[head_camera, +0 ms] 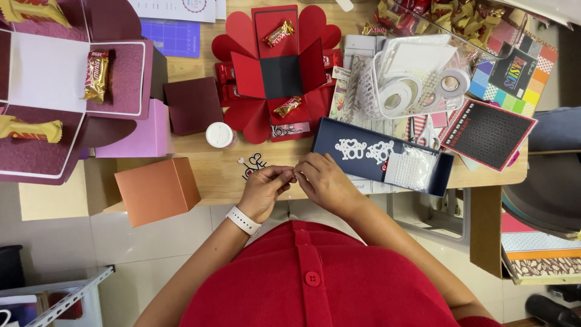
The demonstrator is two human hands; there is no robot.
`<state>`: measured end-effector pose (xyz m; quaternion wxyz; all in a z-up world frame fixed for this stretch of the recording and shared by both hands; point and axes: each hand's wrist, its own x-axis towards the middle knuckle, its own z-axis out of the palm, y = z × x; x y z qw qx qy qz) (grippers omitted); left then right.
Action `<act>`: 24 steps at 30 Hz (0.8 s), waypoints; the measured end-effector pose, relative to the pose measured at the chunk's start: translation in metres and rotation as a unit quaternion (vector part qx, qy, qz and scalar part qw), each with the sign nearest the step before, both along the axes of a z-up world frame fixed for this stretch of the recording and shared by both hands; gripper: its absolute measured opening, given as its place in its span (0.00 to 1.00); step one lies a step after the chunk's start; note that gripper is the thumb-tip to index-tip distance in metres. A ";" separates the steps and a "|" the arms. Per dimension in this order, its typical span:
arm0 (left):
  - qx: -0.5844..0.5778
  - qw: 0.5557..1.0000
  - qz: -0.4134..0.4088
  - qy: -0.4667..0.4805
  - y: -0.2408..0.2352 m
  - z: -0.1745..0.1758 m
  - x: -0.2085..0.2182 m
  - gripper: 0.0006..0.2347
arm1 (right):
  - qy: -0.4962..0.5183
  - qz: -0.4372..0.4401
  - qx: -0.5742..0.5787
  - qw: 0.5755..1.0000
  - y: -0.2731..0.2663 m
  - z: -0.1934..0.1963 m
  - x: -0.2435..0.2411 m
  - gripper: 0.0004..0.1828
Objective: The person assembles a red flower-shaped gift box by applying glue to a 'I LOVE YOU' cutout and attaching it to the box lid. They then place the decorated lid onto the box and handle a sheet of pearl stickers.
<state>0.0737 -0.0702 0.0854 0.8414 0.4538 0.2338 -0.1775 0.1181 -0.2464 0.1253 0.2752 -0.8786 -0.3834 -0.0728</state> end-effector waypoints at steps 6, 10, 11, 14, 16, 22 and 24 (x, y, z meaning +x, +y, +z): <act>-0.011 1.000 -0.012 0.008 0.003 -0.004 0.002 0.05 | -0.024 0.009 0.022 0.999 0.003 0.013 0.001 0.03; -0.005 0.999 -0.025 0.020 0.005 -0.001 0.003 0.05 | -0.044 0.017 0.018 0.999 0.002 0.012 0.003 0.04; -0.006 0.999 -0.031 0.025 0.005 -0.001 0.003 0.04 | -0.054 0.025 0.018 0.998 0.003 0.013 0.004 0.05; -0.008 0.998 -0.045 0.035 0.007 -0.003 0.003 0.04 | -0.075 0.038 0.017 0.996 0.005 0.017 0.005 0.06; -0.009 0.998 -0.052 0.041 0.008 -0.007 0.003 0.04 | -0.084 0.045 0.015 0.995 0.005 0.018 0.005 0.06; -0.008 0.996 -0.058 0.064 0.008 0.001 0.004 0.04 | -0.092 0.055 0.002 0.994 0.004 0.014 0.004 0.08; -0.005 0.996 -0.058 0.068 0.009 0.006 0.005 0.04 | -0.088 0.052 0.016 0.995 0.004 0.011 0.003 0.05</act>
